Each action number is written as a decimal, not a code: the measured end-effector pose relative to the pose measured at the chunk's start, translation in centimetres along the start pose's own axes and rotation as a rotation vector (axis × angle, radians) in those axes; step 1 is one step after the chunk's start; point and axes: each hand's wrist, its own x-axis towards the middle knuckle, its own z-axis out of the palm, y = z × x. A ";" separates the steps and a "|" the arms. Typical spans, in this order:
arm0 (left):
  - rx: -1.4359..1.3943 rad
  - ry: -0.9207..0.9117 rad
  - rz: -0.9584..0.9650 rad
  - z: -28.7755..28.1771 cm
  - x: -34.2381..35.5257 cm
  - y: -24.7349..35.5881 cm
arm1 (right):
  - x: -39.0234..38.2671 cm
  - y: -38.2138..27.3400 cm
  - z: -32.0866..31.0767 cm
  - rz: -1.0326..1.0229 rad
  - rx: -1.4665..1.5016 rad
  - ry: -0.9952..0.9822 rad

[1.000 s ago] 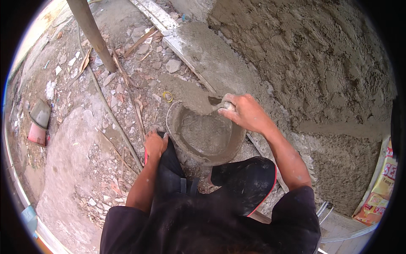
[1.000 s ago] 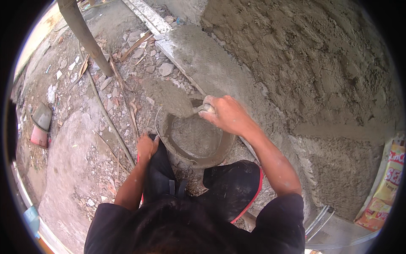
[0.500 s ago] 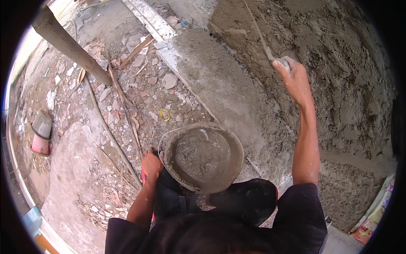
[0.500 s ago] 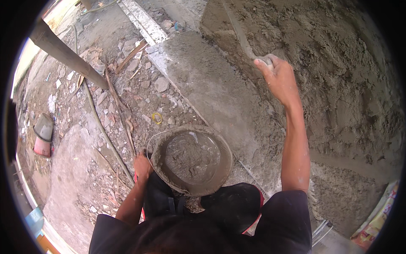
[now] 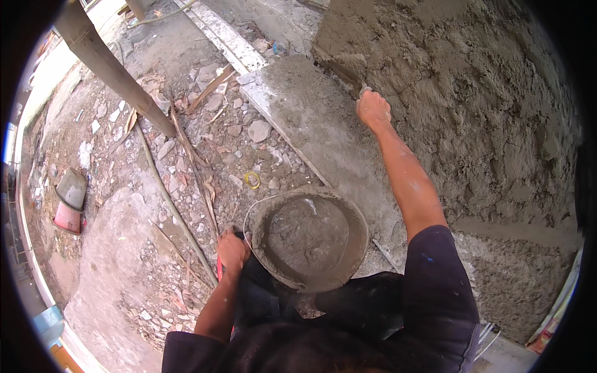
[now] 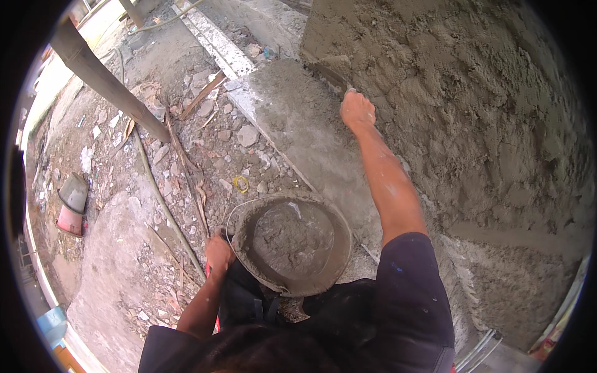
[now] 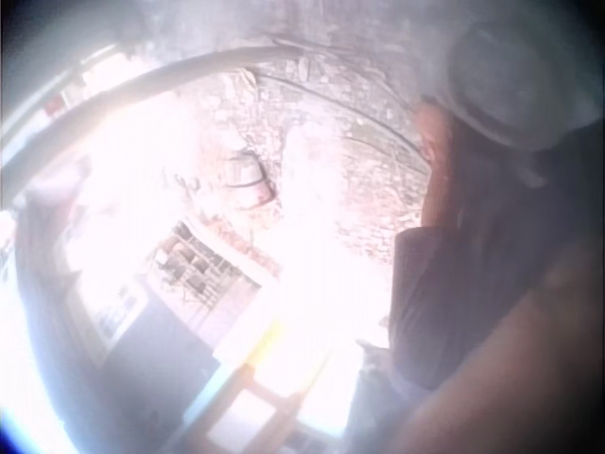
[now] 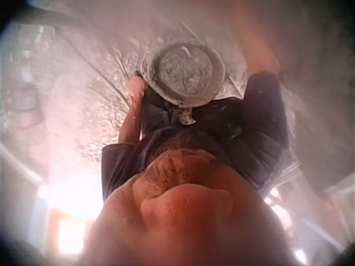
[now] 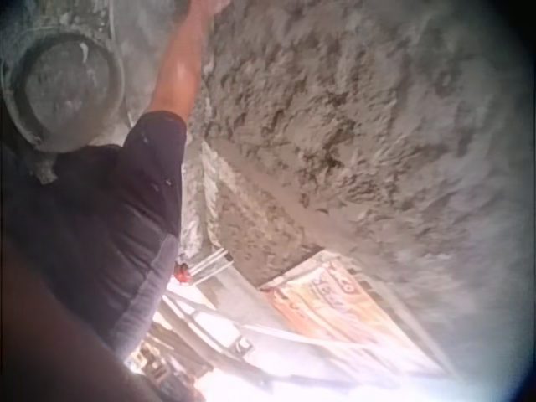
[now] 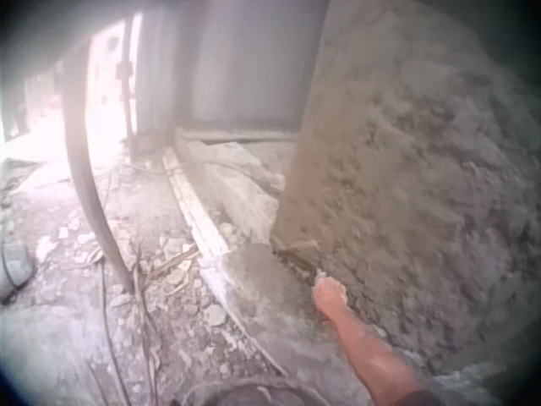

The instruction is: The person applies plaster to a wall using a trowel, repeatedly dipping the trowel into a bucket of plaster and smoothing it onto the surface.

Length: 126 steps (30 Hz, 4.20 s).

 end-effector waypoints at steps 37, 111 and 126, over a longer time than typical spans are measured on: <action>-0.057 -0.122 0.094 -2.2 -0.3 -0.5 | -34.7 0.8 -2.1 -0.490 0.206 -0.901; 0.048 -0.178 -0.031 -0.7 0.5 0.8 | -34.0 -0.4 -4.2 -0.600 -0.117 -0.692; -0.054 -0.111 0.074 -2.8 -0.7 0.8 | -33.0 -1.5 -4.2 -0.609 -0.372 -0.475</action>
